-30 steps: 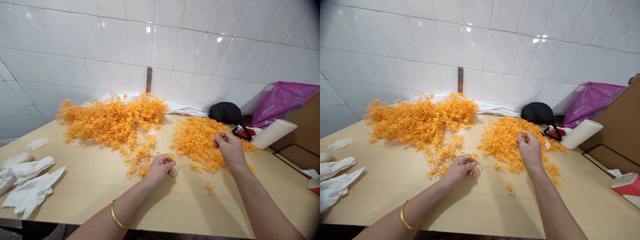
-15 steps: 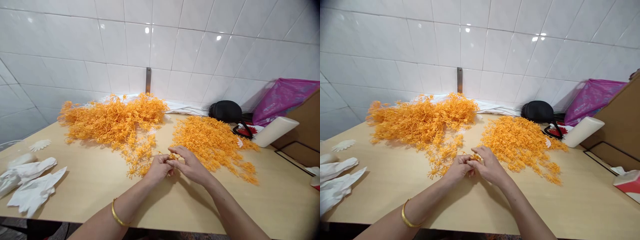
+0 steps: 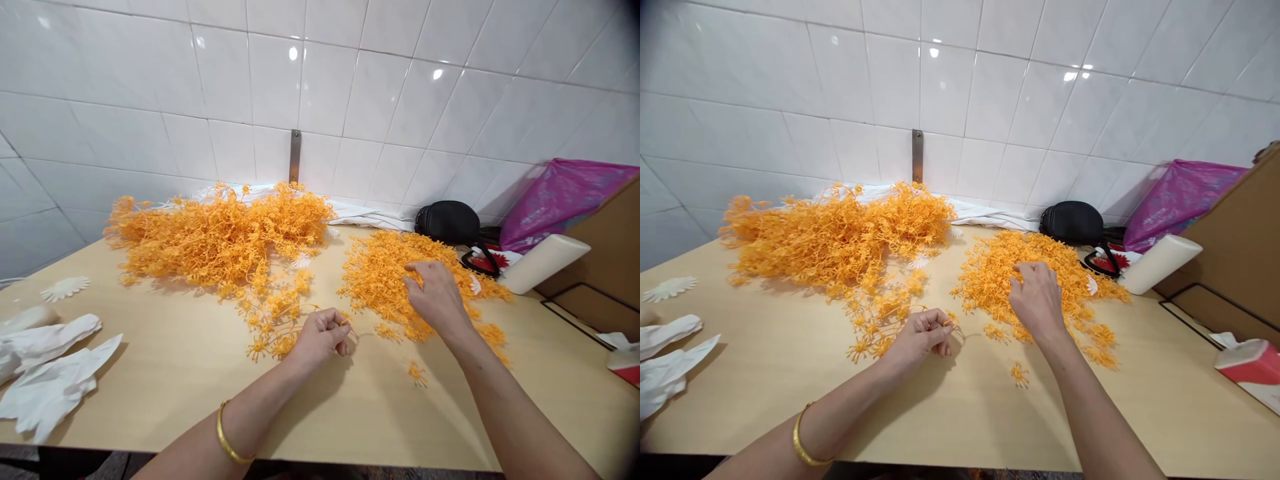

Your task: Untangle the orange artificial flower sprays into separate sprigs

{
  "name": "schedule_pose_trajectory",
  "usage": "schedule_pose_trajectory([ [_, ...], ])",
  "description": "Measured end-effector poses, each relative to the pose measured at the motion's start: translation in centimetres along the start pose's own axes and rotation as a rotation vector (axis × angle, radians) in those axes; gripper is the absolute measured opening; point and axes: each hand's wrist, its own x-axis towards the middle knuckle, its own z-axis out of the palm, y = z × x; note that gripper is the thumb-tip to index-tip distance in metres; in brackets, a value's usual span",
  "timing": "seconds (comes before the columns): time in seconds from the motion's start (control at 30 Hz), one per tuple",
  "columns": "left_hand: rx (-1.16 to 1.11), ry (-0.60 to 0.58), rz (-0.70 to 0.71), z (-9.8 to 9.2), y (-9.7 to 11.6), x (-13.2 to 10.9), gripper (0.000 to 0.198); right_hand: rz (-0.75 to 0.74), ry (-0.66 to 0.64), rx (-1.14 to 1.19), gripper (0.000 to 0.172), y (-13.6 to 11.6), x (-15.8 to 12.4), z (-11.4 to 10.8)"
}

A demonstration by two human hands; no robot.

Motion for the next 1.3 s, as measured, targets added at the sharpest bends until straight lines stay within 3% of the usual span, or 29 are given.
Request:
schedule_pose_trajectory([
  [0.1, -0.037, -0.001, -0.025, 0.0, 0.0, 0.2, 0.011, -0.023, -0.059, -0.034, 0.02, -0.2, -1.1, -0.4],
  [0.27, 0.037, -0.007, 0.008, 0.0, -0.3, 0.2, 0.016, 0.182, -0.625, 0.529, 0.037, -3.6, -3.7, 0.9],
  [0.37, 0.154, -0.079, 0.15, 0.0, -0.3, -0.1, 0.016, 0.292, -0.778, 0.803, 0.034, -5.0, -4.4, 2.0],
  [0.47, 0.244, -0.101, 0.234, 0.0, -0.1, -0.2, 0.012, 0.334, -0.686, 0.981, 0.02, -5.2, -4.6, 2.8],
  [0.6, 0.189, 0.038, 0.154, 0.0, -0.1, 0.3, 0.029, 0.398, -0.591, 1.142, 0.019, -4.8, -4.5, 3.1],
  [0.77, -0.127, 0.178, 0.007, -0.3, -0.1, 1.0, 0.039, 0.396, -0.721, 1.354, 0.017, -5.9, -5.4, 3.1],
  [0.9, -0.436, 0.203, -0.092, -0.9, 0.3, 1.2, 0.022, 0.364, -0.746, 1.495, 0.017, -7.3, -6.5, 3.2],
  [1.0, -0.5, 0.219, -0.151, -1.1, 0.5, 1.2, 0.014, 0.293, -0.682, 1.447, 0.013, -8.0, -7.0, 3.2],
  [1.1, -0.523, 0.256, -0.138, -1.0, 0.8, 1.1, 0.018, 0.19, -0.611, 1.235, 0.005, -8.5, -7.3, 3.0],
  [1.2, -0.531, 0.284, -0.099, -0.7, 1.1, 0.9, 0.021, 0.06, -0.503, 0.979, 0.014, -8.7, -7.6, 2.9],
  [1.3, -0.56, 0.299, -0.122, -0.7, 1.4, 0.8, 0.016, -0.004, -0.361, 0.894, 0.01, -8.6, -7.7, 3.0],
])
